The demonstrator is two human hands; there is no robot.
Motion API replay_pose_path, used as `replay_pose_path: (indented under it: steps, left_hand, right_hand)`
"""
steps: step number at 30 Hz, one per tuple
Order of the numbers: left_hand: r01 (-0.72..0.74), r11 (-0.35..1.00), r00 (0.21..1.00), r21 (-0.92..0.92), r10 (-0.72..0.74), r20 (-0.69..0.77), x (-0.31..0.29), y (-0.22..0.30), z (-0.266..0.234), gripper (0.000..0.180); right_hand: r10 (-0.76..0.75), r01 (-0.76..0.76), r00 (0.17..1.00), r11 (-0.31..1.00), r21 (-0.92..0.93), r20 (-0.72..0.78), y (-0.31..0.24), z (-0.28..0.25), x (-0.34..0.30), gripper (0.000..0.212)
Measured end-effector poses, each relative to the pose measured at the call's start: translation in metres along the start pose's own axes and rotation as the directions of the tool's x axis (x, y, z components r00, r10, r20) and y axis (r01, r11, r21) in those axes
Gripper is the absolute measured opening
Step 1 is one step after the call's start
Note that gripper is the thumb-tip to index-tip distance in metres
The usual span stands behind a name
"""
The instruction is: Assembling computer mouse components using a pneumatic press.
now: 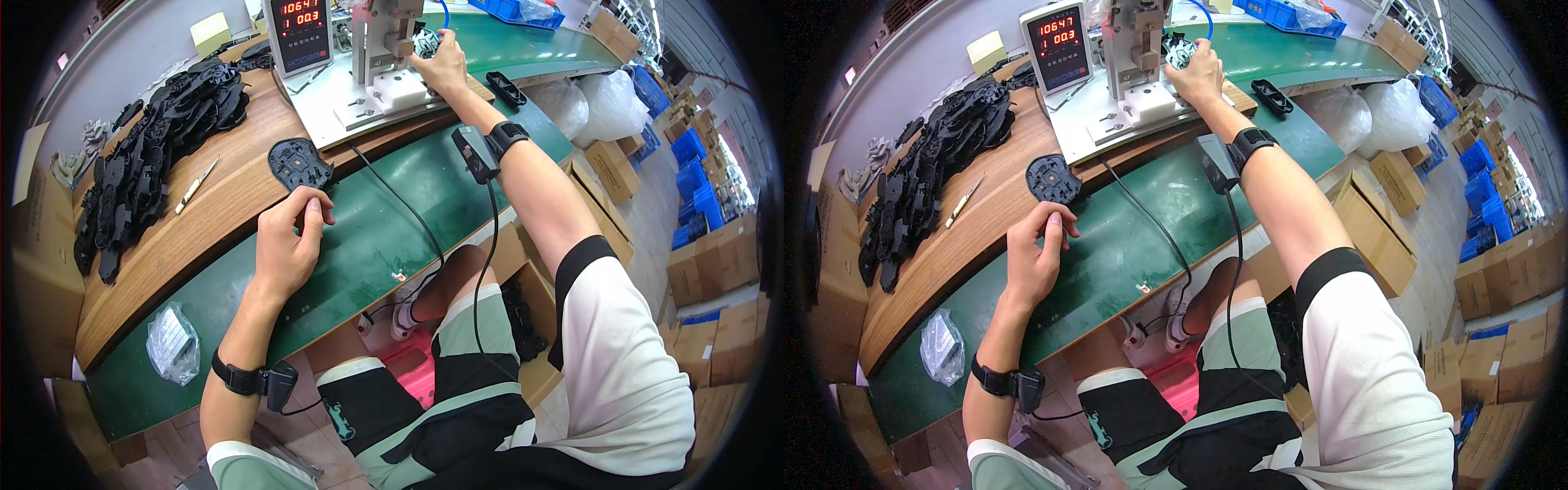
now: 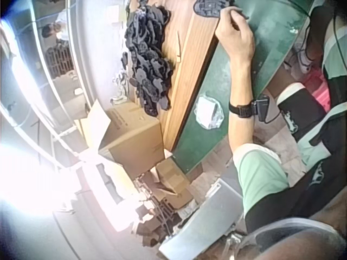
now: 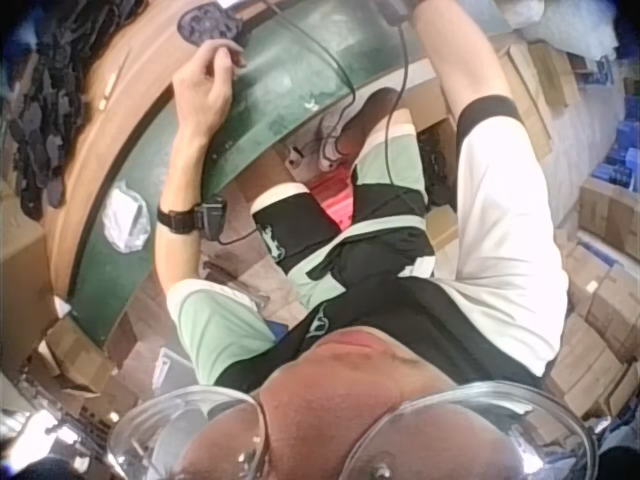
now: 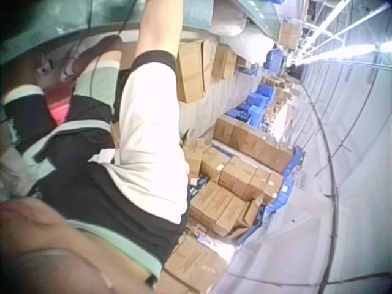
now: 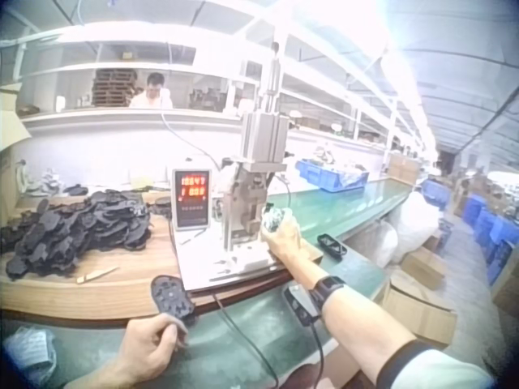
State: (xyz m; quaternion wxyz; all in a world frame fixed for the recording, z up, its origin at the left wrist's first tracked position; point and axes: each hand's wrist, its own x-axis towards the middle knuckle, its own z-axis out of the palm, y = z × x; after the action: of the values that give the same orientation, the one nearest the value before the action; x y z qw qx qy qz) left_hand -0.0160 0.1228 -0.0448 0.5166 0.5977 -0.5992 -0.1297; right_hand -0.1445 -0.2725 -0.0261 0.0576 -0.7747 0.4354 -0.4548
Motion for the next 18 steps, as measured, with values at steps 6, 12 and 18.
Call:
replay_pose_path:
  steps: [6, 12, 18]
  left_hand:
    - [0.004, 1.0, 1.0, 0.004, -0.004, 0.001, -0.001, 0.001, -0.001, 0.024]
    - [0.006, 1.0, 1.0, -0.009, -0.006, 0.008, 0.0, 0.003, 0.0, 0.024]
    - [0.005, 1.0, 1.0, -0.006, -0.005, 0.01, 0.0, 0.002, -0.001, 0.024]
  right_hand:
    - [0.031, -0.031, 0.999, 0.999, 0.007, 0.045, -0.006, -0.004, -0.002, 0.078]
    - [0.012, -0.011, 0.999, 0.999, -0.043, 0.035, -0.003, -0.005, -0.001, 0.077]
    - [0.025, -0.025, 0.999, 1.0, -0.006, 0.046, -0.004, -0.004, -0.001, 0.077]
